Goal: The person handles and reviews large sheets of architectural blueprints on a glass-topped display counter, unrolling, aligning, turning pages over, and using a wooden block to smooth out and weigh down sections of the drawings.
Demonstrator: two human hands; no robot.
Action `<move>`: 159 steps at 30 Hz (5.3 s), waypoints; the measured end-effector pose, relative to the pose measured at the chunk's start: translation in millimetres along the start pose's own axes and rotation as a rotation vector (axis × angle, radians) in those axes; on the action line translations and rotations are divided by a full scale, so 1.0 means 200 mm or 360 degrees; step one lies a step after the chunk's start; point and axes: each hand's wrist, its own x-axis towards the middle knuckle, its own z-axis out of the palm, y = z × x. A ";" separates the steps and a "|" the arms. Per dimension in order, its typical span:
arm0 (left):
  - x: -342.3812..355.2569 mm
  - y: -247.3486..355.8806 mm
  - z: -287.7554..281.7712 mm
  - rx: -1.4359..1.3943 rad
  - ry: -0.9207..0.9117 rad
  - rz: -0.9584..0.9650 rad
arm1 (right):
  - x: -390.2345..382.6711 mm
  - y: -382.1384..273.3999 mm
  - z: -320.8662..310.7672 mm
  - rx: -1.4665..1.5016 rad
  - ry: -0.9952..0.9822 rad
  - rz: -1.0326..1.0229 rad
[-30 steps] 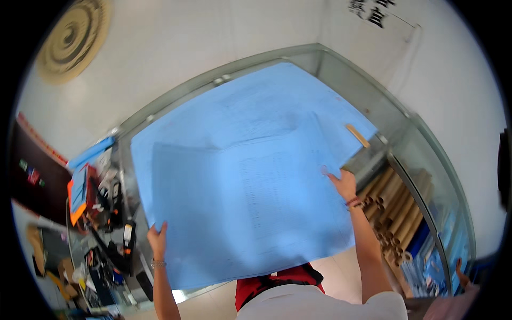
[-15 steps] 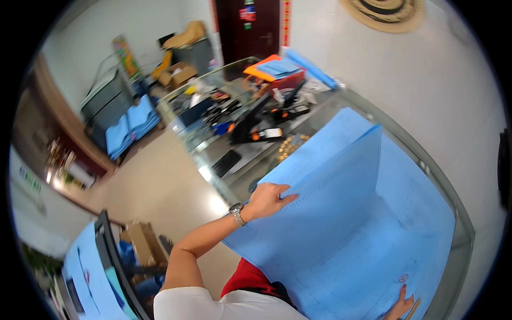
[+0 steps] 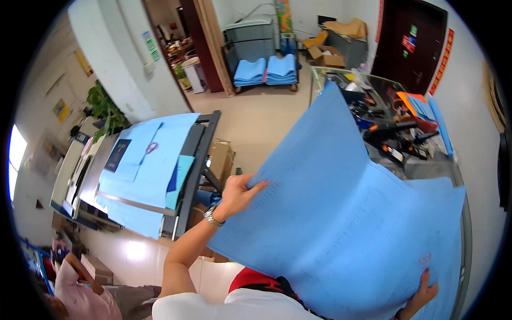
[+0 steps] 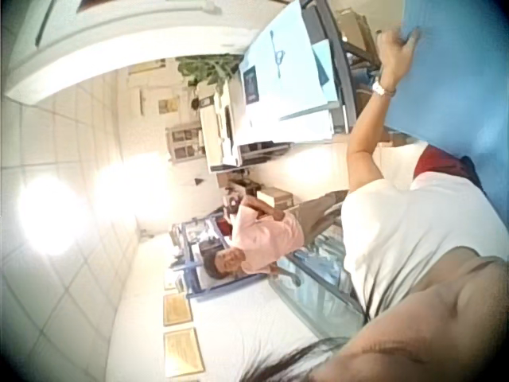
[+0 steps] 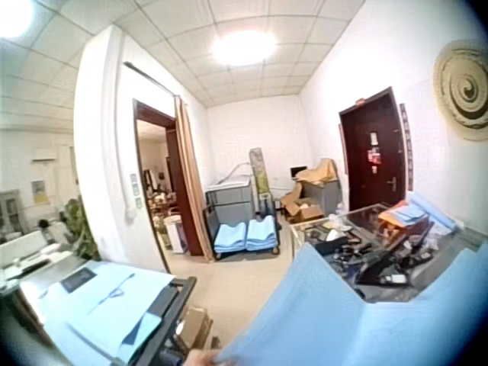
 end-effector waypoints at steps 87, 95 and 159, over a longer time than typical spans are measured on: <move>-0.34 0.65 2.61 0.0070 -0.1832 0.1969 | -0.35 1.32 -0.32 0.1361 0.0819 0.1551; -0.03 0.96 2.62 0.0336 -0.1621 0.1205 | -0.30 1.21 -0.55 0.1180 0.0617 0.1401; -0.48 0.58 2.63 0.0401 -0.2020 0.2006 | 0.36 0.64 0.44 0.1082 0.0192 0.0052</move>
